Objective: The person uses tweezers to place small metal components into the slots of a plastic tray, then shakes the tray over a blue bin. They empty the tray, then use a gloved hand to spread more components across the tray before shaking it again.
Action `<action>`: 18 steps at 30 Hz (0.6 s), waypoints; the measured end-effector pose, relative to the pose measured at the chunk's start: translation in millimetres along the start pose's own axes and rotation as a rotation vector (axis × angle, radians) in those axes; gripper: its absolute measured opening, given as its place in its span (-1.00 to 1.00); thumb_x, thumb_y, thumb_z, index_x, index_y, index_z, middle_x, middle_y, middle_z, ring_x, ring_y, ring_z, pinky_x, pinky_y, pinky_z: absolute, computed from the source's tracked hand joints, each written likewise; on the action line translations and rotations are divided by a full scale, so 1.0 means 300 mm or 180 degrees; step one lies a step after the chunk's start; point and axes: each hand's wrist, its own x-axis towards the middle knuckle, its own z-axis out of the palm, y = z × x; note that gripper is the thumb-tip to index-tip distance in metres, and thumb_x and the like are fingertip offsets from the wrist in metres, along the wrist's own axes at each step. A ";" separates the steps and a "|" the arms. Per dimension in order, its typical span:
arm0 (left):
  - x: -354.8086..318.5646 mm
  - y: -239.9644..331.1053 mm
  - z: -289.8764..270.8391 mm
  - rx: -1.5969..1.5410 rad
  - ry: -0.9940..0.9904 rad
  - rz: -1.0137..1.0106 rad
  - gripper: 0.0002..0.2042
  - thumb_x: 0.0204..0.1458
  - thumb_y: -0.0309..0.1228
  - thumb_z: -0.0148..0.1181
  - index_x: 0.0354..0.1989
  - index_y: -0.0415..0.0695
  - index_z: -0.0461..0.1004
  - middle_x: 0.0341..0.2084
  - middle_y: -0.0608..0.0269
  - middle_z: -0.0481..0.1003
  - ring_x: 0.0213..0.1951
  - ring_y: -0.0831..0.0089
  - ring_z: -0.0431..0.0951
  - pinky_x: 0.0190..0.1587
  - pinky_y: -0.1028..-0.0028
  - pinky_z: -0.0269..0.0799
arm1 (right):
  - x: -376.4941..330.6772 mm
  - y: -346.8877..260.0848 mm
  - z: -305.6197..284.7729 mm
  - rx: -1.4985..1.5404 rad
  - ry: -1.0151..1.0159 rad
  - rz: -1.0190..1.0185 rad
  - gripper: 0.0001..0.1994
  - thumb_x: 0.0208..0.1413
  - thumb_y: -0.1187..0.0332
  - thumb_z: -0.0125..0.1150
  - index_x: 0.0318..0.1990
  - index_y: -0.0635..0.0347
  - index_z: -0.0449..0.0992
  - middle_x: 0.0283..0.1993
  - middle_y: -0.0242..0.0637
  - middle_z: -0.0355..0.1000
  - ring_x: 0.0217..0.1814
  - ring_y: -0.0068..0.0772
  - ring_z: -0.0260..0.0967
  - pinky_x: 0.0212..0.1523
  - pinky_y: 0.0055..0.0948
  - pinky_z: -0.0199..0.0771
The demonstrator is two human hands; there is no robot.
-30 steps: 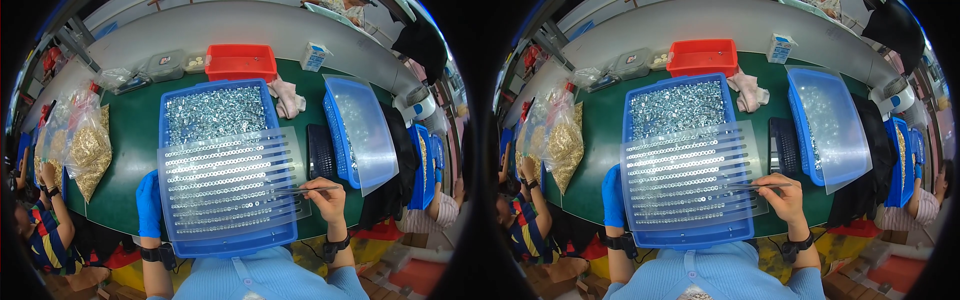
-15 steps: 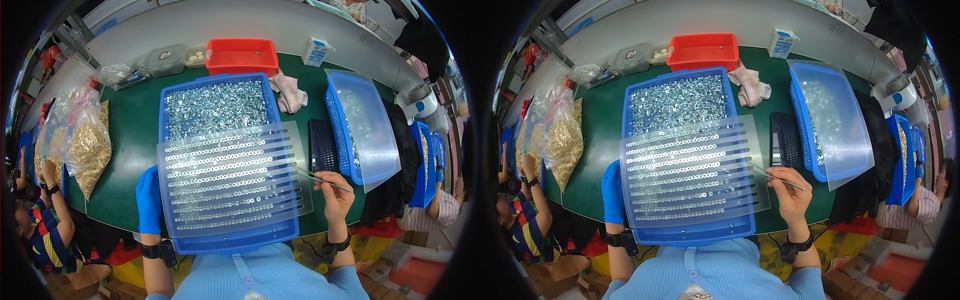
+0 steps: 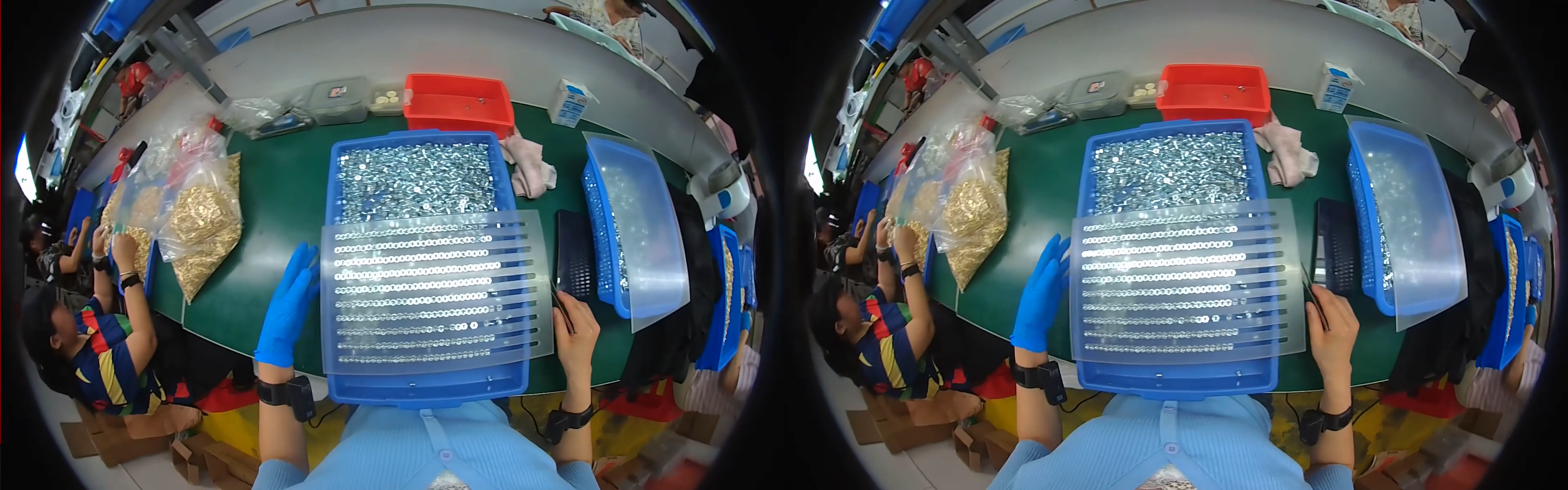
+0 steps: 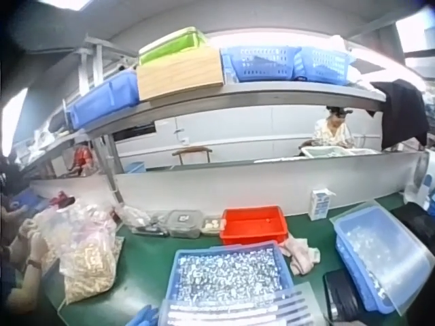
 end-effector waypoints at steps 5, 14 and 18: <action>-0.077 0.188 0.029 0.1304 -0.0448 0.1211 -0.22 0.07 -0.05 0.03 0.35 -0.03 -0.25 0.34 0.17 -0.23 0.34 0.29 -0.18 0.31 0.28 -0.16 | 0.001 -0.022 0.009 -0.0299 -0.0201 -0.0329 -0.74 -0.06 0.58 0.14 -0.14 0.33 0.47 -0.13 -0.11 0.44 -0.13 -0.17 0.38 -0.11 -0.38 0.37; -0.212 0.518 0.252 -0.2531 -0.1736 0.1976 -0.37 0.19 -0.07 -0.16 0.31 -0.17 -0.13 0.10 0.10 0.26 -0.24 0.50 0.40 -0.30 0.55 0.37 | -0.006 -0.043 0.003 -0.0106 0.0208 -0.0151 -0.78 0.06 0.56 0.02 -0.11 0.34 0.45 -0.16 -0.16 0.45 -0.17 -0.27 0.39 -0.13 -0.44 0.36; -0.223 0.537 0.200 -0.2058 -0.2636 0.1905 -0.56 0.25 -0.30 -0.25 0.26 -0.21 0.01 -0.55 0.38 0.37 -0.67 0.68 0.12 -0.62 0.64 0.08 | -0.013 -0.052 -0.018 0.0039 0.0359 -0.0079 -0.78 0.13 0.52 -0.03 -0.08 0.33 0.45 -0.17 -0.21 0.46 -0.25 -0.42 0.39 -0.21 -0.53 0.37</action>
